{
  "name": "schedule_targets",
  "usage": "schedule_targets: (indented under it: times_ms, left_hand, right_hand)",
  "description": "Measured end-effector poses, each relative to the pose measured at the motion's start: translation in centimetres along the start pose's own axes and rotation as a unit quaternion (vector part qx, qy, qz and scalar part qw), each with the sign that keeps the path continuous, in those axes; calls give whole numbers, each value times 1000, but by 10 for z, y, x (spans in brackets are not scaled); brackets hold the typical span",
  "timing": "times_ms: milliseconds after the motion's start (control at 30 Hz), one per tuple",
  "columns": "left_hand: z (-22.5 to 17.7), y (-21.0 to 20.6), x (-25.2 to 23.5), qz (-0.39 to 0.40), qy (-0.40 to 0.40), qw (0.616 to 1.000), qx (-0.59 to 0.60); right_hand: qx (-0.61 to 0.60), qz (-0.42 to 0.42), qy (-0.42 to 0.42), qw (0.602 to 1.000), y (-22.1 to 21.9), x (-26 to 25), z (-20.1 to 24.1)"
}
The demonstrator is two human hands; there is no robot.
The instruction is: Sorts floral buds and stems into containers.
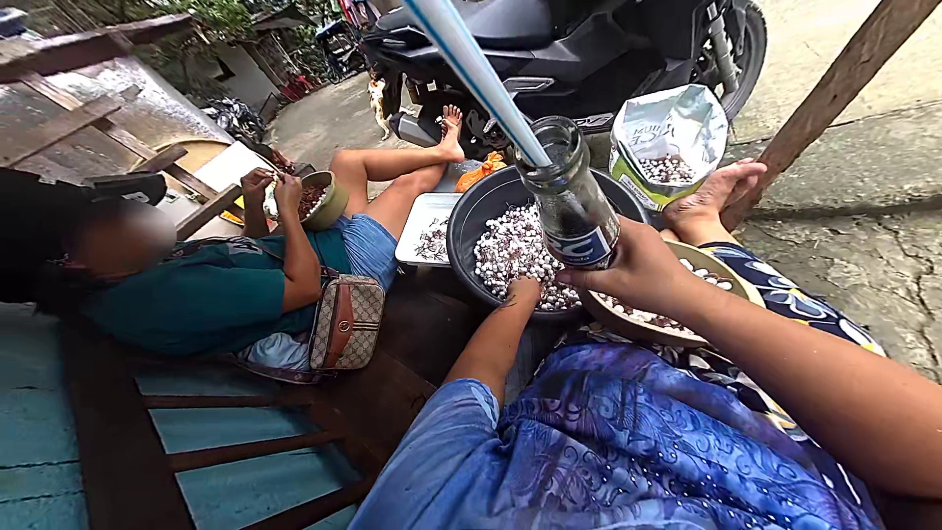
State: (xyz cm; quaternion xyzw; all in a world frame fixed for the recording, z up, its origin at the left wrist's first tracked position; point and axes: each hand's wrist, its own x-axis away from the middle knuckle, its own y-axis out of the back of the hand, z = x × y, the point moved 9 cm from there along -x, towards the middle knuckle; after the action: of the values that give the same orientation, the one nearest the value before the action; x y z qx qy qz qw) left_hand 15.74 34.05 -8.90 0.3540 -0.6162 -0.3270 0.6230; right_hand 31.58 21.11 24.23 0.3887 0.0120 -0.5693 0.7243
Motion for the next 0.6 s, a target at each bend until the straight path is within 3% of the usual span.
schedule_targets:
  times_ms: [400,600]
  left_hand:
    - [-4,17,30,12,16,1000,24]
    - [-4,10,15,-2,-7,1000,11]
  right_hand:
    - [-85,4,-50,995,-40,78,-62]
    - [-113,-14,-53,992,-40,118,-87]
